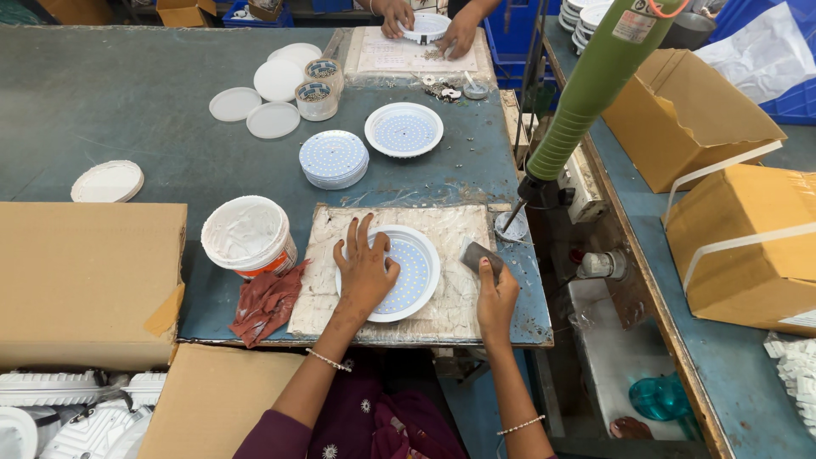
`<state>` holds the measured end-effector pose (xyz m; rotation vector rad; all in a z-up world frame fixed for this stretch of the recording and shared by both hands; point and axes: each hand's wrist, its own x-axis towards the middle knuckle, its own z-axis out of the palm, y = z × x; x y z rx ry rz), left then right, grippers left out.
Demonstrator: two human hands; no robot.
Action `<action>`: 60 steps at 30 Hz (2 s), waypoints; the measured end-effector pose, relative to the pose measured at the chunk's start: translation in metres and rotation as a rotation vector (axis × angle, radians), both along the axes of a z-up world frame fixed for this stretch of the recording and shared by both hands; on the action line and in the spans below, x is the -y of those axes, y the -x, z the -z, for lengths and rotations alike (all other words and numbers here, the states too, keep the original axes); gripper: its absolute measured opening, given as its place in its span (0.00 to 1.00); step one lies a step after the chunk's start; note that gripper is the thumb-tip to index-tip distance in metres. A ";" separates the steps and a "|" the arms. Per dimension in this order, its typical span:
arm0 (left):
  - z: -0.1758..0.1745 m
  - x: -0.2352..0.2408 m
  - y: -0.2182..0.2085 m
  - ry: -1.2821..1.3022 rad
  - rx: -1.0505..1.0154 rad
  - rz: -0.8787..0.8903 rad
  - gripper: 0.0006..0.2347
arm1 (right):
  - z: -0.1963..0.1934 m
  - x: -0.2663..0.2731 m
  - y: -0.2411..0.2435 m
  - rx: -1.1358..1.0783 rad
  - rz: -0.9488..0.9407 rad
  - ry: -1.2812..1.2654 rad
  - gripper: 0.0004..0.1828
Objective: The person repeatedly picks up white circular LED light housings from a cardboard box, rubs the inner surface with a small abrasive block, and places the finished units into a stack on the table. The person handles the items one at a time in a repetitive cycle.
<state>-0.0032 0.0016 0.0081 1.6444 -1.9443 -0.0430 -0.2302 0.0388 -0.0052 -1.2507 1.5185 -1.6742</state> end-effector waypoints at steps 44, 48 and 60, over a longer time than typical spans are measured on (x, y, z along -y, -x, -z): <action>0.015 -0.068 -0.053 -0.221 -1.131 0.174 0.21 | 0.005 -0.003 -0.003 -0.125 0.024 0.057 0.16; 0.011 -0.075 -0.049 -0.224 -1.052 0.164 0.18 | -0.007 -0.007 -0.008 0.041 -0.042 0.167 0.15; 0.017 -0.063 -0.041 -0.292 -0.844 0.082 0.19 | -0.006 0.032 -0.004 -0.268 -0.398 0.083 0.14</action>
